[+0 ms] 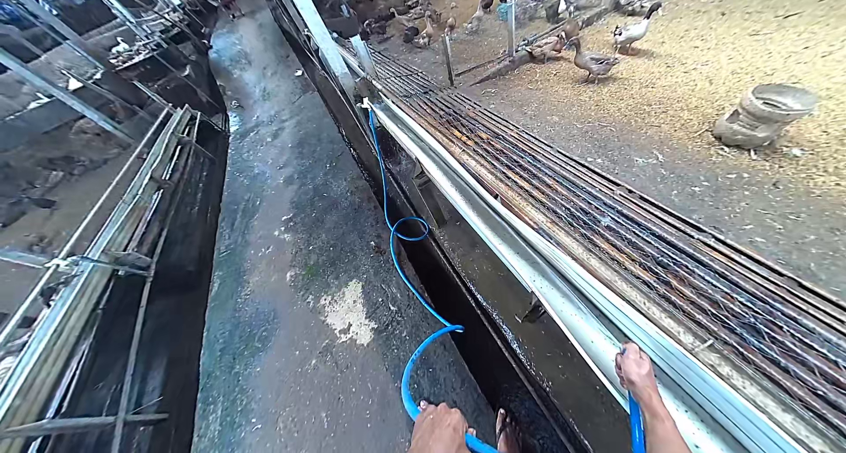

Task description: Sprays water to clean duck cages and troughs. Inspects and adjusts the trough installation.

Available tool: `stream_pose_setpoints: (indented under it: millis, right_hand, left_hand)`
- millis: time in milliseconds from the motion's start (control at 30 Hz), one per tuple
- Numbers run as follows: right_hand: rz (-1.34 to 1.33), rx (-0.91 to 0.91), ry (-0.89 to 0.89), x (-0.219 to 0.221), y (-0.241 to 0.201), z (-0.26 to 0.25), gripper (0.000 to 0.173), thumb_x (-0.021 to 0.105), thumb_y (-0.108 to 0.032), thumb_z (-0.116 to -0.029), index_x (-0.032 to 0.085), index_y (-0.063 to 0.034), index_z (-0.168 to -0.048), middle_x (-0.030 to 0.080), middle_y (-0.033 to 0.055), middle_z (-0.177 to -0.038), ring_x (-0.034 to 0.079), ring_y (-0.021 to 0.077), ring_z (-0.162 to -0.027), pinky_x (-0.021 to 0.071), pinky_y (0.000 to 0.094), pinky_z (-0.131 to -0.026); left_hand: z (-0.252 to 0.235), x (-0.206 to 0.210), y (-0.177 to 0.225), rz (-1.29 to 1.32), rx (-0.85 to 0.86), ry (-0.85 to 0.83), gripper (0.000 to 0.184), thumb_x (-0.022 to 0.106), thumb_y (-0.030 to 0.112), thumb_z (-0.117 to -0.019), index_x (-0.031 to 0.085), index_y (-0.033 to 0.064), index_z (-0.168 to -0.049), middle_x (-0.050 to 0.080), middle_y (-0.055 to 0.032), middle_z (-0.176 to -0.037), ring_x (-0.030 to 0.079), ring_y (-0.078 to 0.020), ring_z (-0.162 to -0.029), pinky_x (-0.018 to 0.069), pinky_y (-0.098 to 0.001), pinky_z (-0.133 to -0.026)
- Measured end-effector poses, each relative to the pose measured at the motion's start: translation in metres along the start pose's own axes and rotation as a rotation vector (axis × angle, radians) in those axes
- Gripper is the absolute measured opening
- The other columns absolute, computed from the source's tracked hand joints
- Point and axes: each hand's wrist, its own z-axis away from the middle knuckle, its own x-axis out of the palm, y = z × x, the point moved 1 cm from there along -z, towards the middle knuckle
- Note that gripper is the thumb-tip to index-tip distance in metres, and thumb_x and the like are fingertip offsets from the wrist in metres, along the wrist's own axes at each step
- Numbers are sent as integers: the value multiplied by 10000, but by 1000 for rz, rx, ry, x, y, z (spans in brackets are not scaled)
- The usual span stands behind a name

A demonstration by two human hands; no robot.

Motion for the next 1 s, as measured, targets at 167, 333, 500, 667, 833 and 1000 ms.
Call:
stream_pose_setpoints:
  millis: [167, 333, 500, 667, 833, 1000]
  right_hand:
    - [-9, 9, 2, -1, -1, 2, 554, 152, -354, -1133, 573, 3, -1079, 428, 50, -655, 418, 169, -512, 401, 377, -509]
    - [-4, 4, 5, 0, -1, 1, 557, 148, -341, -1133, 576, 10, -1082, 435, 62, -665, 423, 180, -521, 404, 390, -518]
    - [-19, 13, 9, 0, 1, 0, 565, 144, -356, -1131, 567, 11, -1059, 433, 55, -650, 424, 176, -507, 409, 381, -505]
    - [-27, 37, 7, 0, -1, 1, 556, 146, -363, -1131, 559, -7, -1023, 413, 37, -630, 403, 157, -487, 384, 357, -484]
    - [-10, 27, -15, 1, 0, -2, 521, 171, -344, -1134, 566, -12, -1064, 424, 36, -638, 409, 153, -490, 388, 355, -484]
    - [-52, 36, -10, 0, -1, -1, 505, 186, -347, -1132, 553, -25, -1004, 399, 22, -606, 388, 143, -463, 369, 339, -460]
  left_hand:
    - [-2, 1, 0, -8, -3, -8, 387, 527, 384, -1005, 709, 45, -1045, 715, -205, -1108, 661, -391, -1126, 494, -592, -934]
    - [-4, 0, -1, -12, 11, 0, 381, 530, 380, -1004, 710, 46, -1039, 717, -204, -1100, 664, -389, -1120, 496, -591, -924]
    - [-4, 0, -3, 2, 22, 20, 392, 524, 392, -1007, 716, 52, -1044, 719, -197, -1103, 665, -390, -1114, 495, -598, -922]
    - [-7, 0, -3, -2, 16, 6, 409, 503, 408, -1015, 715, 67, -1090, 720, -185, -1131, 660, -377, -1137, 484, -596, -952]
    - [-10, 0, -3, -5, 19, 0, 397, 504, 404, -1016, 720, 79, -1094, 722, -178, -1135, 663, -379, -1133, 496, -596, -934]
    - [-11, -2, -5, -4, 28, 2, 399, 512, 409, -1010, 719, 74, -1073, 722, -180, -1118, 667, -379, -1119, 495, -595, -928]
